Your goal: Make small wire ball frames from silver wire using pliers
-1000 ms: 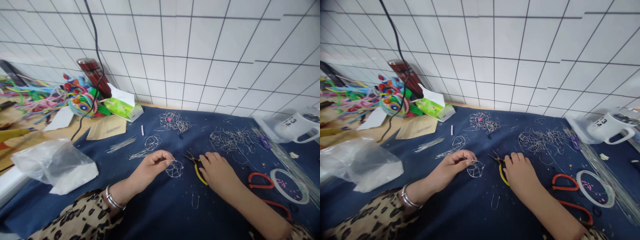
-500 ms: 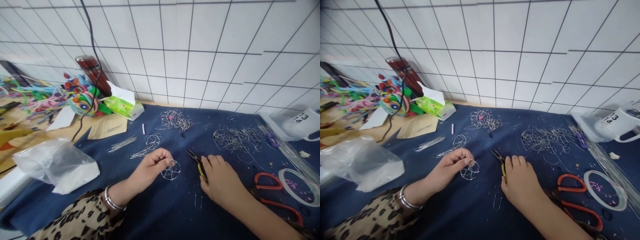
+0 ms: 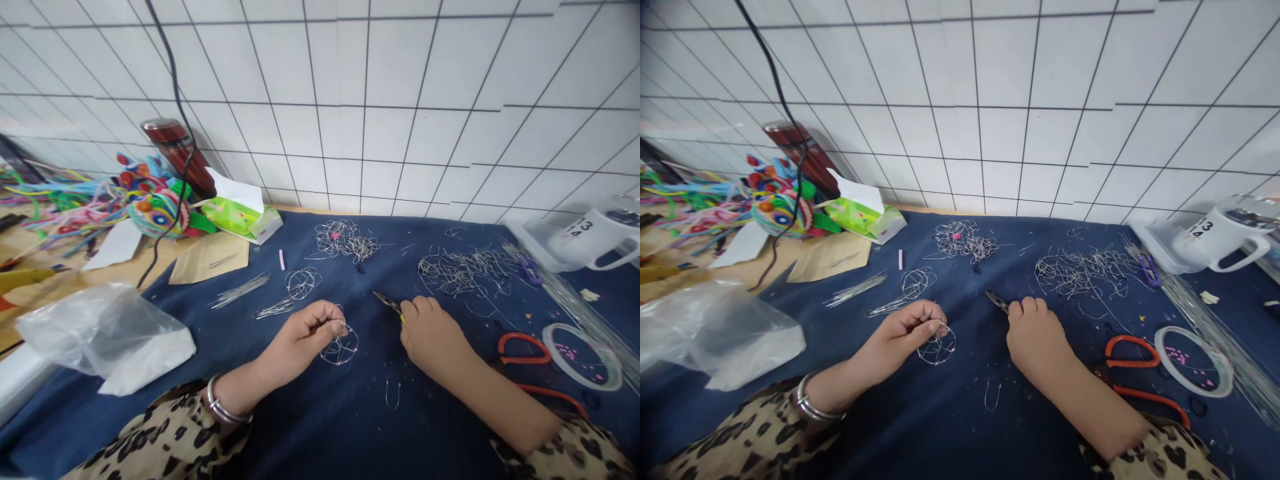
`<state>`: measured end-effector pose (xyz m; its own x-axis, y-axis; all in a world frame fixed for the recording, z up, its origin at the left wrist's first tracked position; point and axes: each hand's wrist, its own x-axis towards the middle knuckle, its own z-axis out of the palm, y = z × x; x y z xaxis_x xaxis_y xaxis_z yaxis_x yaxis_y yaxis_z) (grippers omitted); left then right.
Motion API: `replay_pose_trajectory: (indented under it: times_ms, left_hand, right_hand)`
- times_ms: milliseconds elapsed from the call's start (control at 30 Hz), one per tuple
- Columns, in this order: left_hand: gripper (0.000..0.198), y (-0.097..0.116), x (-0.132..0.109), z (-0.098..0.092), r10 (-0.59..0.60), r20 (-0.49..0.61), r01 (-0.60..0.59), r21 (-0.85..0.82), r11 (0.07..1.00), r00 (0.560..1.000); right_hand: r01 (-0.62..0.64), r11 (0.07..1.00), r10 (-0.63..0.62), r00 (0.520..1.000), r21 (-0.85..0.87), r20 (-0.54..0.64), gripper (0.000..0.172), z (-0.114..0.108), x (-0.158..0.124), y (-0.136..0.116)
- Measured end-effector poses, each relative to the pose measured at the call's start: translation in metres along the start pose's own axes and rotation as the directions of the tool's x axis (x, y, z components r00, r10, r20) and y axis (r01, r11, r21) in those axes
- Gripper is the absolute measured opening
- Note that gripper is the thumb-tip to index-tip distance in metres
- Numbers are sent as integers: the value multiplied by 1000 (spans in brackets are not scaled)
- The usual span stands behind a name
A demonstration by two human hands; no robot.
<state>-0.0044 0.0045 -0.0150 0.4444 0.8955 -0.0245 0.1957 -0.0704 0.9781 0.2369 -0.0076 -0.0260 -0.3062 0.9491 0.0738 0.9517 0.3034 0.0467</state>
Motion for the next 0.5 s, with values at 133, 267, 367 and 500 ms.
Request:
replay_pose_trajectory:
  times_ms: [133,267,367,500]
  left_hand:
    - [16,1,0,0,-9,10,9,29,1000,1000]
    - [16,0,-1,1,-32,19,32,29,999,999]
    - [16,-2,-1,2,-46,34,45,27,999,998]
    - [15,-1,-1,3,-46,55,44,37,998,997]
  right_hand:
    - [53,940,-61,998,338,11,23,-15,-3,1]
    - [144,826,-182,983,545,15,20,-27,-8,-7]
    - [180,788,-216,976,589,-10,18,-28,-10,-12]
    - [193,798,-208,977,571,-40,17,-23,-10,-13]
